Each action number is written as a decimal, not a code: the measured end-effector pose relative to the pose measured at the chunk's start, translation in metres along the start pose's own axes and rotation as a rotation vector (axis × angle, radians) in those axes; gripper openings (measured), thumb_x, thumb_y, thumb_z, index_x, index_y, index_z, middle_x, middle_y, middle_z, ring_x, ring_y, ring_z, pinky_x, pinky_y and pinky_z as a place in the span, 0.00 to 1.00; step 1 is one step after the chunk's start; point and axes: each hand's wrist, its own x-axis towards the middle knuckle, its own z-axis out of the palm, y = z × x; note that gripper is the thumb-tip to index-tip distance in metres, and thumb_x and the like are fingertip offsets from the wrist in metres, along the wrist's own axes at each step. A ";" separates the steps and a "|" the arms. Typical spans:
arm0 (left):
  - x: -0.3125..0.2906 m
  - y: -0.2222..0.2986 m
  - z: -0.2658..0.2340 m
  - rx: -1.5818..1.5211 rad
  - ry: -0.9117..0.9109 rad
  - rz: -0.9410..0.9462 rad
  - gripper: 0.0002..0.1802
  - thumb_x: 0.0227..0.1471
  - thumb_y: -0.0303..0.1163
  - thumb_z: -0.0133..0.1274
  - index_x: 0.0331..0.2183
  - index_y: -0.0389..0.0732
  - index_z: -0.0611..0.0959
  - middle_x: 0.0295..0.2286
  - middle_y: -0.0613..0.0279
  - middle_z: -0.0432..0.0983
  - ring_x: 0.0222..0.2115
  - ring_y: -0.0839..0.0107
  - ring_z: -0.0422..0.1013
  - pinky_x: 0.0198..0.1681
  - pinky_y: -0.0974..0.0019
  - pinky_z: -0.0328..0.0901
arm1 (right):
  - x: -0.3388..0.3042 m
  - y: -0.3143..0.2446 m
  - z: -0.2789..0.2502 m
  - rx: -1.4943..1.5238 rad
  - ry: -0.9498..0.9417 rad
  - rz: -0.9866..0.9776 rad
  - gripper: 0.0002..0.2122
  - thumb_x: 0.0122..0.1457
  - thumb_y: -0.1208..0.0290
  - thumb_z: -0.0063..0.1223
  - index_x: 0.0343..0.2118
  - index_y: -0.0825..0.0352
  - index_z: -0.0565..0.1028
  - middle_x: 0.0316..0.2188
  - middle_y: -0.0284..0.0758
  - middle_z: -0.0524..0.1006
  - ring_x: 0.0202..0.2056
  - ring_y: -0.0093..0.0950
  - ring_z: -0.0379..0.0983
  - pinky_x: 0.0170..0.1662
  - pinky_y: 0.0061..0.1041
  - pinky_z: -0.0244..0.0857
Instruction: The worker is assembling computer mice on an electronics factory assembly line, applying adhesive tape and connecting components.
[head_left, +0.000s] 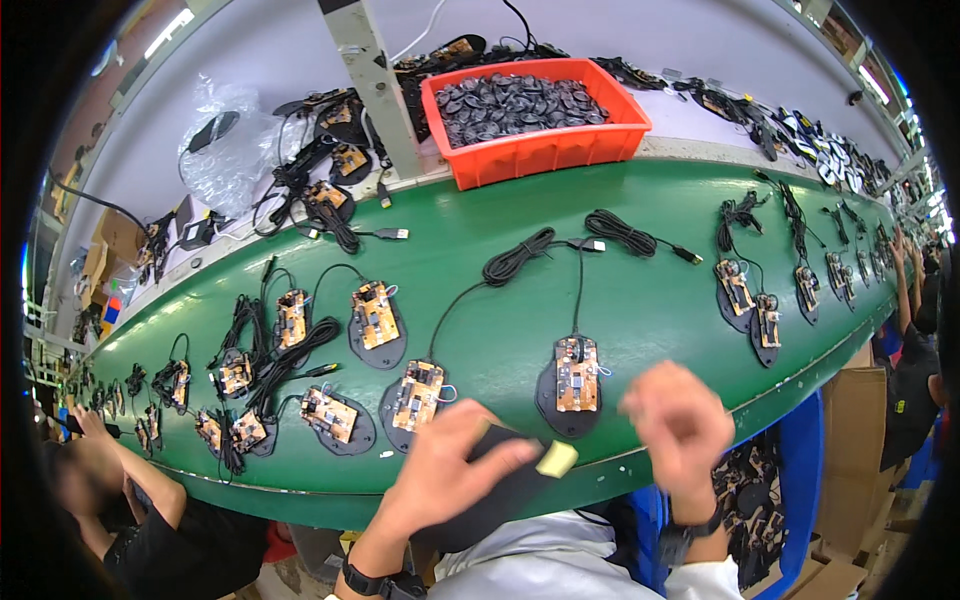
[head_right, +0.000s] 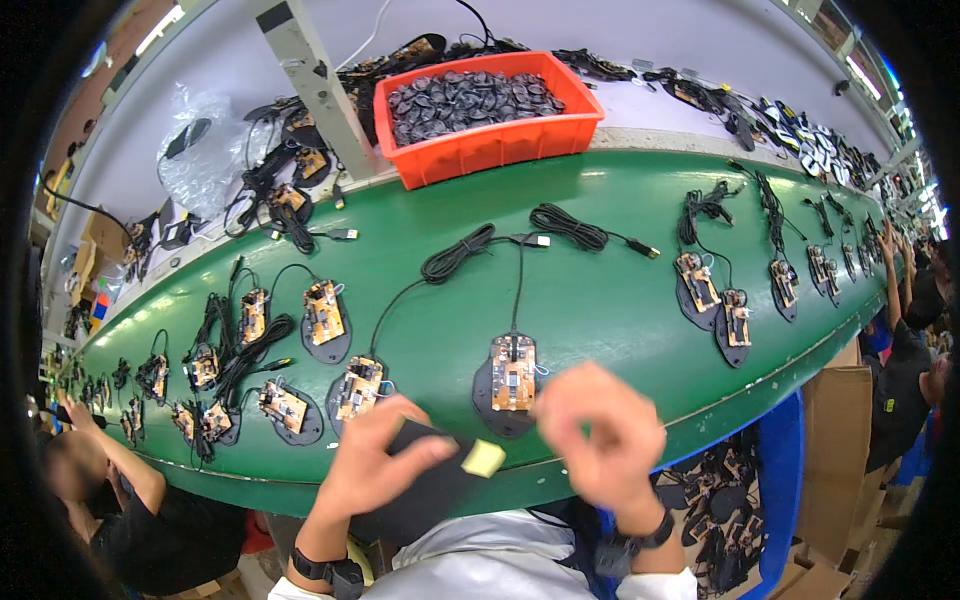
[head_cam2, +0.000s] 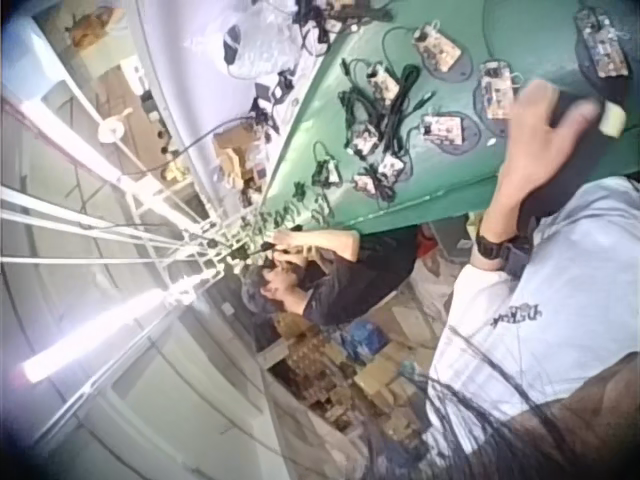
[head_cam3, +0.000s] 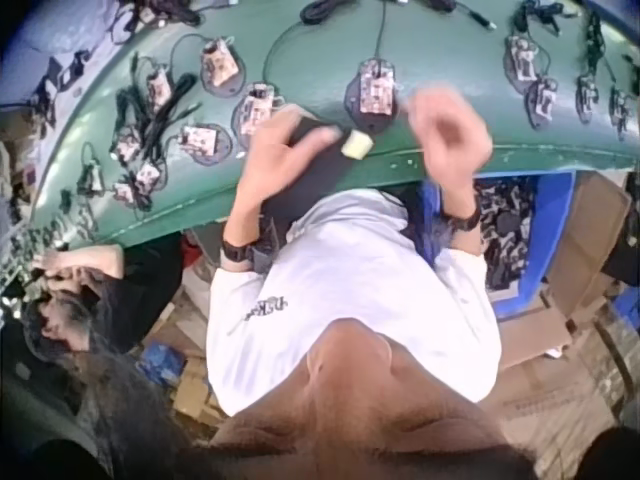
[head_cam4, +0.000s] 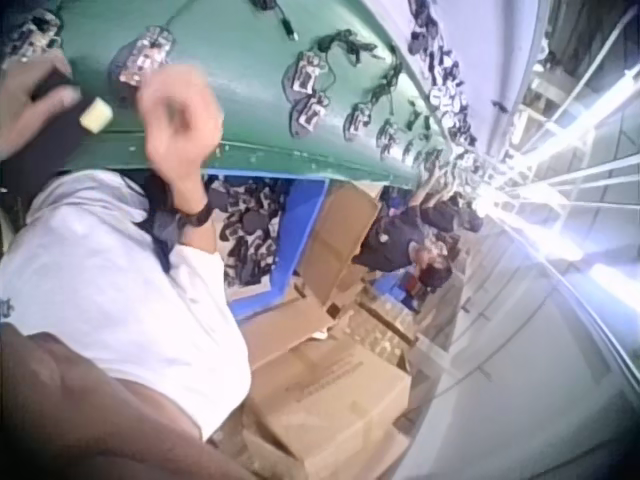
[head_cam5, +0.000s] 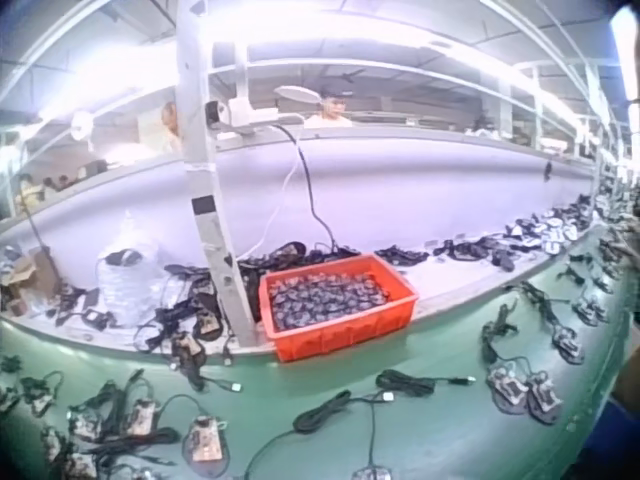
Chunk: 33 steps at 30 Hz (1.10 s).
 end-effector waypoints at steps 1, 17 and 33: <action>-0.001 -0.003 0.011 -0.021 -0.102 0.116 0.17 0.50 0.35 0.71 0.28 0.33 0.81 0.29 0.55 0.77 0.33 0.59 0.76 0.36 0.60 0.72 | 0.006 0.012 -0.003 -0.028 -0.009 0.127 0.08 0.53 0.84 0.67 0.35 0.71 0.81 0.33 0.39 0.82 0.32 0.30 0.79 0.35 0.26 0.73; 0.006 -0.012 0.051 0.312 -0.108 0.401 0.22 0.45 0.40 0.72 0.23 0.37 0.75 0.48 0.56 0.79 0.45 0.59 0.76 0.41 0.57 0.73 | 0.018 0.037 -0.006 -0.300 -0.373 0.244 0.07 0.54 0.78 0.68 0.36 0.69 0.83 0.25 0.35 0.79 0.26 0.28 0.71 0.31 0.27 0.66; 0.006 -0.017 0.052 0.478 -0.167 0.457 0.25 0.48 0.44 0.69 0.19 0.36 0.76 0.56 0.57 0.75 0.44 0.63 0.71 0.39 0.60 0.71 | 0.008 0.034 0.008 -0.455 -0.294 0.145 0.06 0.53 0.81 0.67 0.34 0.69 0.83 0.28 0.37 0.82 0.28 0.31 0.74 0.31 0.29 0.70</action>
